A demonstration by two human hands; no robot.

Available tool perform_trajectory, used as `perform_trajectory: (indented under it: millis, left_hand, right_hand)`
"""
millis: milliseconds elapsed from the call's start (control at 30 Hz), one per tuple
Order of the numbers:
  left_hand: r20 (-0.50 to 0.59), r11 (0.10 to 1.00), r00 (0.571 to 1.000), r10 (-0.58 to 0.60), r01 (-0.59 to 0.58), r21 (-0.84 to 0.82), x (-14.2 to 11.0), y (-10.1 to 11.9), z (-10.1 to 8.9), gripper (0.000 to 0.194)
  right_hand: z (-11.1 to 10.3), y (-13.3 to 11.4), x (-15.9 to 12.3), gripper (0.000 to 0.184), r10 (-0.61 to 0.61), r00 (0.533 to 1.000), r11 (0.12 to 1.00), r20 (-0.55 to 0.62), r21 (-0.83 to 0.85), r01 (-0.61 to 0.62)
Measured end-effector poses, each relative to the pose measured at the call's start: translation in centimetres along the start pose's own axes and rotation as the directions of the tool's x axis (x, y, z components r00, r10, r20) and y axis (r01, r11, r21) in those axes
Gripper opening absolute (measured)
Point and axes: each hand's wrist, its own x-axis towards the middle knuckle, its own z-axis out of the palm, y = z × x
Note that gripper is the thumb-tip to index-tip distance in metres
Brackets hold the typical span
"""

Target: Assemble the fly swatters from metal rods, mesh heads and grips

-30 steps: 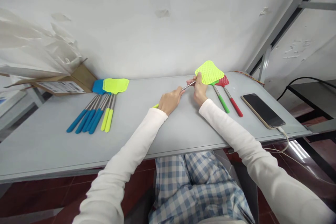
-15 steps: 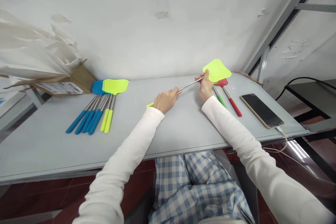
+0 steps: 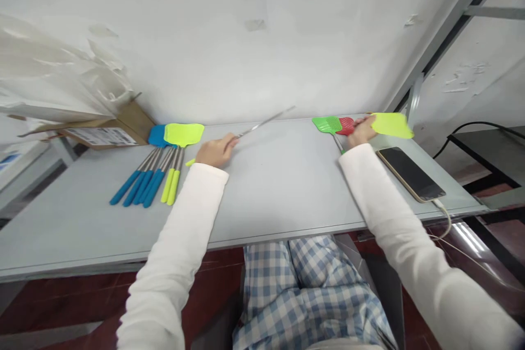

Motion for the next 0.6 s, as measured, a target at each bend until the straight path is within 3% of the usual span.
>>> perform_trajectory:
  millis: [33, 100, 167, 233, 367, 600]
  left_hand:
    - [-0.029, 0.999, 0.999, -0.041, 0.041, 0.012, -0.1, -0.8, 0.0, 0.042]
    - [-0.01, 1.0, 1.0, 0.013, -0.013, 0.009, -0.1, -1.3, 0.0, 0.041]
    - [0.034, 0.994, 0.994, 0.107, -0.107, -0.02, 0.0, -0.7, 0.1, 0.04]
    - [0.046, 0.989, 0.989, 0.142, -0.14, -0.048, 0.0, 0.1, 0.3, 0.04]
    - [0.016, 0.989, 0.99, 0.137, -0.136, -0.053, -0.2, 0.2, 0.8, 0.041]
    - [-0.017, 0.99, 0.991, 0.13, -0.131, -0.049, -0.3, -0.4, 0.7, 0.042]
  right_hand:
    - [-0.3, -0.4, 0.5, 0.039, -0.005, 0.999, 1.0, -0.041, 0.01, 0.006]
    - [0.1, -0.6, 0.1, 0.039, -0.015, 0.999, 1.0, -0.028, 0.024, 0.016]
    - [1.4, 0.0, -2.1, 0.04, 0.016, 0.99, 1.0, 0.142, -0.017, -0.014]
    - [2.8, 0.9, -4.9, 0.042, 0.035, 0.956, 0.997, 0.29, -0.076, -0.014]
    - [3.6, 1.6, -8.7, 0.048, 0.109, 0.885, 0.99, 0.452, -0.134, -0.053]
    - [2.9, 0.9, -10.1, 0.052, 0.248, 0.77, 0.968, 0.588, -0.115, -0.225]
